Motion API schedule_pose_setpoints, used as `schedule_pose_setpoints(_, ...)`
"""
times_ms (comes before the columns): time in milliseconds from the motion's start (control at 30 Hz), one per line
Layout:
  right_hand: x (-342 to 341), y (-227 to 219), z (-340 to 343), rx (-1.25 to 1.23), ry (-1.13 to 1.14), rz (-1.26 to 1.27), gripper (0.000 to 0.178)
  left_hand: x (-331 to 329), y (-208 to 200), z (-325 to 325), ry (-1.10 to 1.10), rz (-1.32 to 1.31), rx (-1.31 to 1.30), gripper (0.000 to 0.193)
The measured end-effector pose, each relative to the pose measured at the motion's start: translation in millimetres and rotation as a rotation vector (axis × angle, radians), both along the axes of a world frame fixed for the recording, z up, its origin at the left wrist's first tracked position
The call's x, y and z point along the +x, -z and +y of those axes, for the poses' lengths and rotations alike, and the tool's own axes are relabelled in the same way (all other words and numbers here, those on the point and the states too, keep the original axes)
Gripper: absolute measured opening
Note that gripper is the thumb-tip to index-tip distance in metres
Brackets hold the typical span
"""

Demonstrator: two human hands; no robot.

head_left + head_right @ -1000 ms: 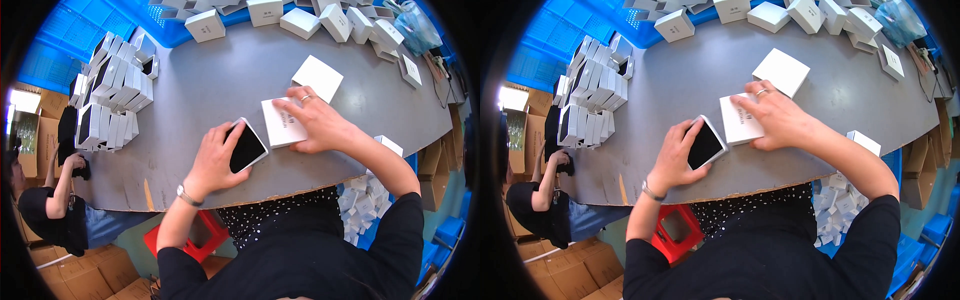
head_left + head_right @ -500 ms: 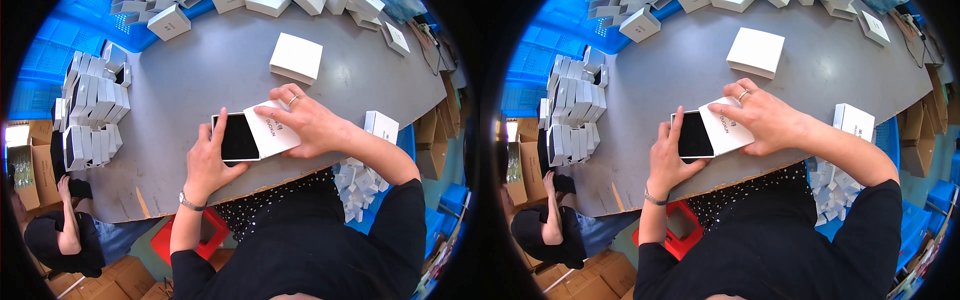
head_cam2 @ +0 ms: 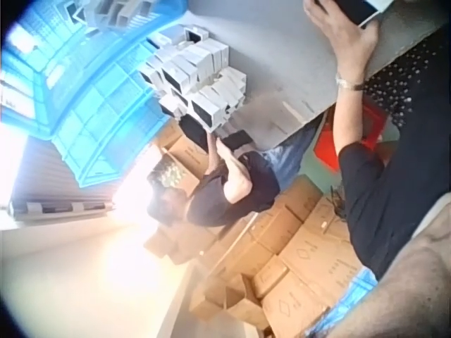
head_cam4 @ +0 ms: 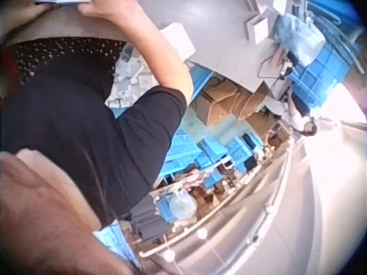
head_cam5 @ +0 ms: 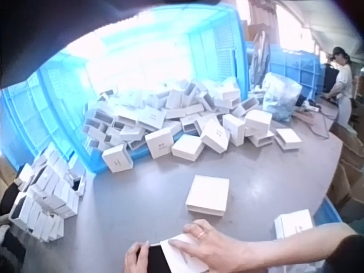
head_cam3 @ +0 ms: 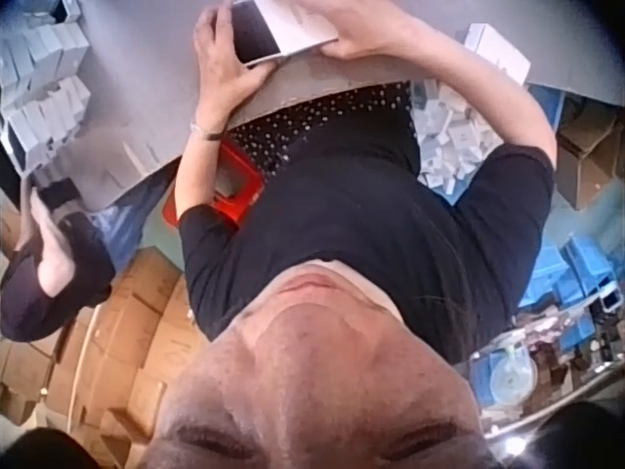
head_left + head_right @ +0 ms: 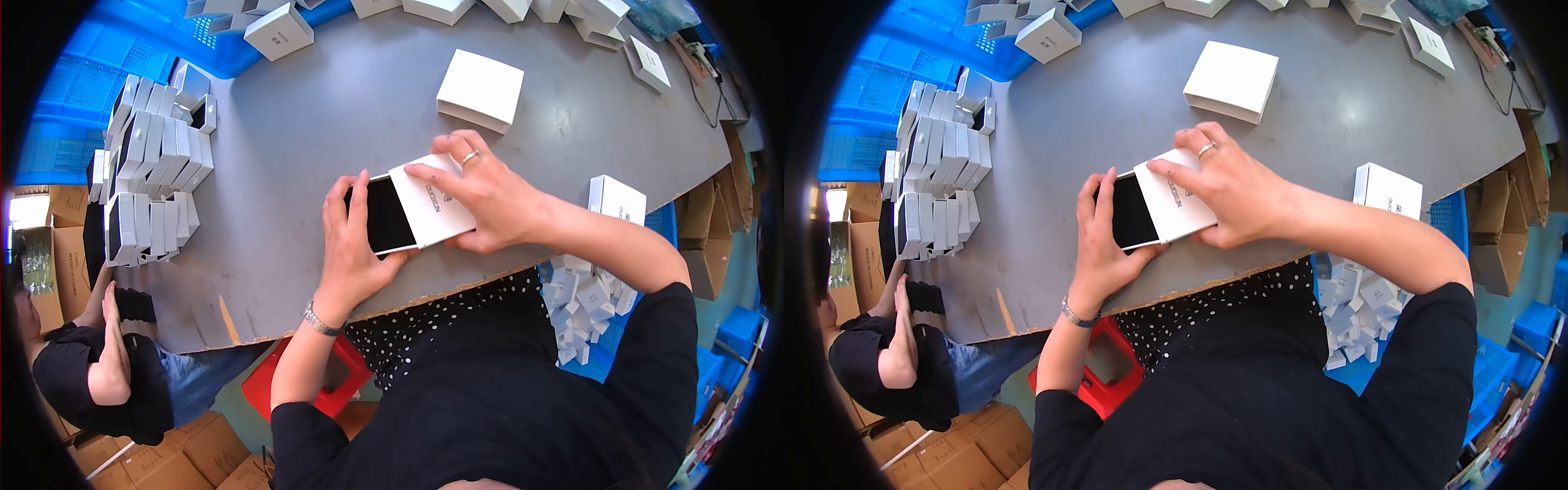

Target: Packing items into white gift boxes with black inserts at a factory workstation.

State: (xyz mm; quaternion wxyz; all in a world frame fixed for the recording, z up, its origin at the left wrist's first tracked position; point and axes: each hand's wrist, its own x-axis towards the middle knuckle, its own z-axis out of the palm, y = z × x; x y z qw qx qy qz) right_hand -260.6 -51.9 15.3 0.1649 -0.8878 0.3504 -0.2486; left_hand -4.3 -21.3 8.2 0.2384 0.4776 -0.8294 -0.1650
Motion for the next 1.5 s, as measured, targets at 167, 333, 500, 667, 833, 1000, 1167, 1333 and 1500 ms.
schedule_pose_setpoints(167, -0.2, 3.1, -9.8, -0.024, -0.012, 0.011, 0.098, -3.6, 0.8, 0.3, -0.067, 0.031, 0.032, 0.110)
schedule_pose_setpoints(333, 5.9, 9.1, -8.2, -0.041, 0.019, -0.042, 0.099, 6.9, -6.2, 4.4, 0.007, 0.279, 0.200, 0.124)
schedule_pose_setpoints(500, 11.1, 14.6, -6.3, -0.071, 0.075, -0.079, 0.100, -12.0, 7.4, 10.8, -0.033, 0.455, 0.224, 0.111)
schedule_pose_setpoints(667, 12.8, 13.0, -14.8, -0.027, 0.014, -0.058, 0.101, -12.8, 16.4, 5.6, -0.073, 0.729, 0.265, 0.096)
schedule_pose_setpoints(833, 4.0, 10.5, -16.7, -0.006, -0.098, -0.031, 0.097, -7.2, 25.1, 0.8, -0.111, 0.811, 0.251, 0.081)
schedule_pose_setpoints(1000, 31.3, 7.1, -18.0, -0.036, -0.162, -0.022, 0.098, -45.8, 27.8, -4.4, -0.036, 1.028, 0.287, 0.076)
schedule_pose_setpoints(1167, 15.8, -20.9, -2.5, -0.035, -0.076, 0.274, 0.100, -20.4, 4.8, -3.6, -0.171, 0.749, 0.191, 0.083)
schedule_pose_setpoints(1333, -100.3, -25.3, 45.4, 0.095, 0.473, 0.433, 0.092, 139.4, -51.4, -41.4, -0.788, -0.089, -0.685, 0.064)
schedule_pose_setpoints(1500, -154.8, -55.1, 63.1, -0.006, 0.767, 0.535, 0.087, 266.1, -108.4, -49.9, -1.231, -0.243, -0.544, 0.088)
